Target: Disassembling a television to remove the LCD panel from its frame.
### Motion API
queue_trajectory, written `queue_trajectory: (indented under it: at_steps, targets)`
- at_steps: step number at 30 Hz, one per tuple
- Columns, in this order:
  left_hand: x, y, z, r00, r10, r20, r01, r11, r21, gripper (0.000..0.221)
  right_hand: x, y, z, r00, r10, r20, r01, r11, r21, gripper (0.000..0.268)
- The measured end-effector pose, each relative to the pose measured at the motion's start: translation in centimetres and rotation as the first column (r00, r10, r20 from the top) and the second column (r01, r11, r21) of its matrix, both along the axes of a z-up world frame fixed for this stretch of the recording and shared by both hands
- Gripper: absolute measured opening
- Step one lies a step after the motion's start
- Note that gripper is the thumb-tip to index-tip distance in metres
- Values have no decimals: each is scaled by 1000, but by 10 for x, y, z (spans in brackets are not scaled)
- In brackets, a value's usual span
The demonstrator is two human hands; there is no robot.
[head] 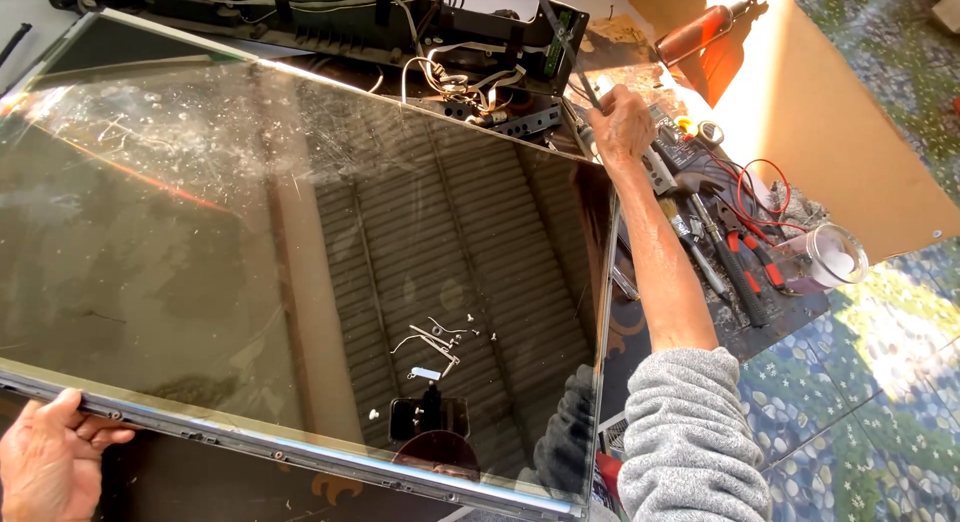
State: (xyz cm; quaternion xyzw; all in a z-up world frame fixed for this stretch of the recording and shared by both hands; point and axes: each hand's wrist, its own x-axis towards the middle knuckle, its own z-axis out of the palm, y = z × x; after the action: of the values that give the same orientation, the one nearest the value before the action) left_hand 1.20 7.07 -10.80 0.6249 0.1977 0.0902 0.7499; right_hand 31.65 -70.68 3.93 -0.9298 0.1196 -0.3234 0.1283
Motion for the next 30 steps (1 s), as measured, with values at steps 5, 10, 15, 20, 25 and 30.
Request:
queue_trajectory:
  at_steps: [5, 10, 15, 20, 25, 30]
  targets:
    - [4, 7, -12, 999, 2, -42, 1, 998, 64, 16, -10, -10, 25, 985, -86, 152, 79, 996, 48, 27]
    - [3, 4, -11, 998, 21, -61, -16, 997, 80, 17, -5, -22, 30, 988, -83, 127, 81, 997, 16, 21]
    - [4, 9, -15, 998, 18, -53, -14, 996, 84, 10, -7, -24, 37, 989, -116, 88, 111, 992, 66, 21]
    - [5, 18, -27, 998, -19, -53, 23, 998, 66, 19, 13, -44, 27, 987, -131, 88, 126, 990, 66, 25]
    - [1, 8, -14, 1000, -2, -11, 2, 1000, 14, 25, -32, -13, 38, 987, 130, 96, -134, 990, 42, 27]
    - [-3, -53, 69, 986, 169, -10, -169, 986, 11, 42, -119, -9, -3, 958, 284, -35, -280, 955, 93, 27]
